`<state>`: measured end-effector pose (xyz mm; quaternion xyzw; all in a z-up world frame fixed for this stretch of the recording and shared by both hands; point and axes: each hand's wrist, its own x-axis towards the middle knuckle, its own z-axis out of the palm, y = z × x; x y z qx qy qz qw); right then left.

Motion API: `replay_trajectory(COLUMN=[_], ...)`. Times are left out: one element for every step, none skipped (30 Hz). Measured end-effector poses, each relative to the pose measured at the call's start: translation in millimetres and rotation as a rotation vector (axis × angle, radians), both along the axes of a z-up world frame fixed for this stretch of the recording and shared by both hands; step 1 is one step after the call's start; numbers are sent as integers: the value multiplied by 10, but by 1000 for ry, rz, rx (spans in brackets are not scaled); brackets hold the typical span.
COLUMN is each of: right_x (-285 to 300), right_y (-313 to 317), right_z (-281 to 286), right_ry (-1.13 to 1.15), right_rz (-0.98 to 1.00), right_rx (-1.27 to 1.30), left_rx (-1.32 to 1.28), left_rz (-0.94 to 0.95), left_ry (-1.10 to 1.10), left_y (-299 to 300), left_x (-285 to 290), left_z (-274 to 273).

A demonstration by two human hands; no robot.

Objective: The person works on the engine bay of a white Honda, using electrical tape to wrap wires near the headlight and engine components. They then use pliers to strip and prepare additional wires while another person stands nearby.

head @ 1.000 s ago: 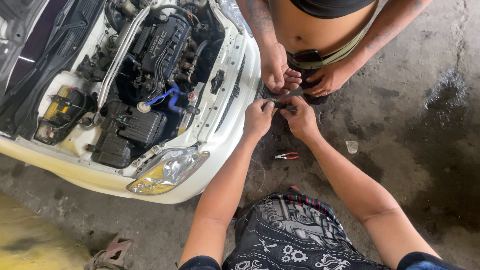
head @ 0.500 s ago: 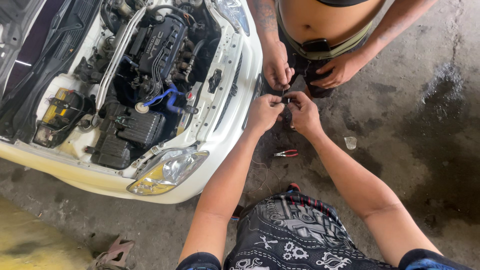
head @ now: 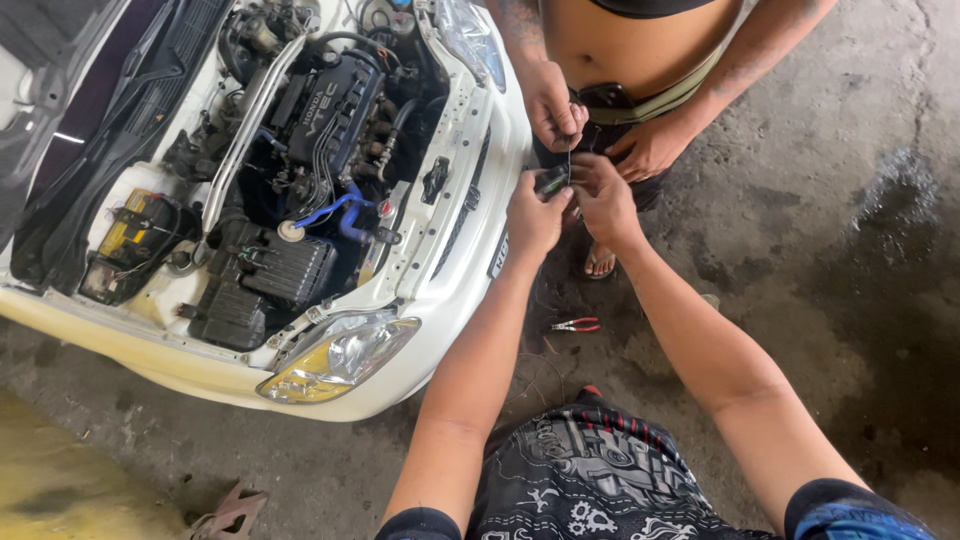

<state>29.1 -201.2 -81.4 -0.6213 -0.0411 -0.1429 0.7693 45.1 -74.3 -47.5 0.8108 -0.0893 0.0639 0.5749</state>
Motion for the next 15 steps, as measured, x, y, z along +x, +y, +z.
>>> replay_trajectory(right_x=[-45,-132,-182,-171,-170,-152,-131,-92,-48,-24,1,25,73,129,152], right_y=[0,1,-16,-39,-72,-92,-91,-78,-100,-120,-113,-122,-143,-159,-163], right_z=[115,230,364,508,636,743,820,872,907,910,888,852,820,782,723], right_ry=[-29,-58,-89,-139,-183,-228,-179,-130,-84,-83,-82,-82,-55,-28,2], right_rz=[-92,-185,-282,-249,-216,-181,-173,-166,-164,-185,-203,-221,-205,-188,-165], right_rx=[-119,-237,-357,-539,-723,-906,-943,-979,-1015,-1031,-1046,-1061,-1064,-1066,-1067], left_rx=[180,170,157,144,157,170,184,203,221,238,231,223,216,243,271], left_rz=[60,59,54,49,37,25,4,3,-1,-5,-25,-45,-61,-67,-70], left_ry=[-246,-231,-219,-207,-234,-262,-287,-264,-248,-232,-241,-249,-260,-234,-201], left_y=[-15,-24,-51,-68,-83,-84,-88,-88,-100,-108,-97,-81,-71,-73,-57], left_x=[6,8,19,40,47,71,93,112,161,203,229,250,289,334,338], left_z=[-22,-36,-39,-32,-29,-18,-11,-8,4,10,5,-4,-4,-3,-22])
